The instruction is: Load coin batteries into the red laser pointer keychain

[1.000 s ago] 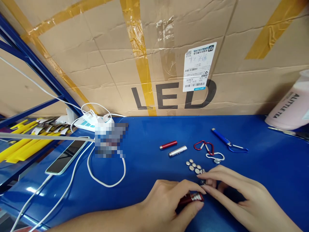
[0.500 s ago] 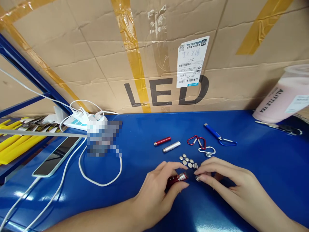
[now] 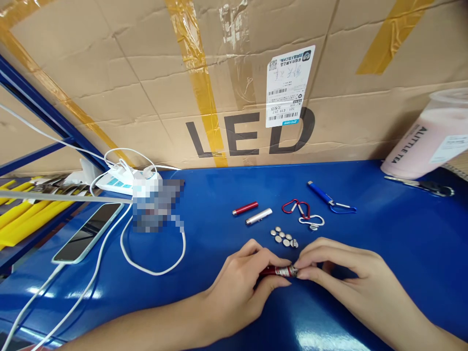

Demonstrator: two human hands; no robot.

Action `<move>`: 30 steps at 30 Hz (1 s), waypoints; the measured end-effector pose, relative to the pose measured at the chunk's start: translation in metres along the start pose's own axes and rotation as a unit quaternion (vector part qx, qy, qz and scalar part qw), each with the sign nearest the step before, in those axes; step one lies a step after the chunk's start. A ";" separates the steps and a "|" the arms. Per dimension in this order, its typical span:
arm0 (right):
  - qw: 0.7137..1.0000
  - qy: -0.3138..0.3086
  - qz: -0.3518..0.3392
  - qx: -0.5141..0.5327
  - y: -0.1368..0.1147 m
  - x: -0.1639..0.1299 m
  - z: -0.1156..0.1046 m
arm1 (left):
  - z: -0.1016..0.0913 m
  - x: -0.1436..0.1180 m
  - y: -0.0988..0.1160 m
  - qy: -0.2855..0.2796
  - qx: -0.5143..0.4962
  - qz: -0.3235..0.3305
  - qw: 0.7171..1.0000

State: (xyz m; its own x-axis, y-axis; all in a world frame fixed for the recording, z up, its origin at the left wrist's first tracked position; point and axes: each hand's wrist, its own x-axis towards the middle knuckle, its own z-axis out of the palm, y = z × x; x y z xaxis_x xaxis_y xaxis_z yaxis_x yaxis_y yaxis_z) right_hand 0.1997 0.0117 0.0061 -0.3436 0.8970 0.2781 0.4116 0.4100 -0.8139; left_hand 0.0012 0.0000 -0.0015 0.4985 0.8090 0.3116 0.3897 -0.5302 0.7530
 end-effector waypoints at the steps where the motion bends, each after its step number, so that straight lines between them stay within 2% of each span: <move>1: 1.000 -0.006 0.011 0.004 -0.001 0.001 0.000 | 0.000 0.000 0.000 -0.004 0.005 0.006 1.000; 5: 0.998 -0.026 0.052 0.009 0.000 0.005 -0.001 | -0.002 0.001 0.000 -0.024 0.016 0.043 0.999; 9: 0.992 -0.098 0.082 0.015 0.005 0.004 -0.001 | -0.002 0.000 -0.001 -0.046 0.012 0.097 0.994; 11: 0.989 -0.123 0.077 0.028 0.007 0.001 -0.001 | -0.002 0.000 -0.002 -0.054 0.009 0.109 0.993; 14: 0.990 -0.130 0.049 0.035 0.010 -0.004 0.001 | -0.001 -0.001 -0.004 -0.063 0.013 0.119 0.991; 19: 0.987 -0.160 0.015 -0.014 0.014 -0.007 0.004 | -0.001 0.000 -0.005 -0.076 0.046 0.127 0.988; 25: 0.986 -0.151 -0.039 -0.054 0.013 -0.006 0.006 | 0.001 0.001 -0.005 -0.060 0.068 0.112 0.990; 30: 0.979 -0.197 -0.004 -0.046 0.008 -0.006 0.008 | 0.003 0.000 -0.006 -0.052 0.096 0.137 0.985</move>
State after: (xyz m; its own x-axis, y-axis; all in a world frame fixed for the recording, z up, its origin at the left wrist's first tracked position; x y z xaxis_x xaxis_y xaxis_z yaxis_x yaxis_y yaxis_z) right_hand 0.1987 0.0087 -0.0063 -0.6390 0.7674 0.0518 0.4750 0.4467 -0.7582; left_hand 0.0013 0.0024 -0.0074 0.6774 0.6042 0.4197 0.3638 -0.7710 0.5228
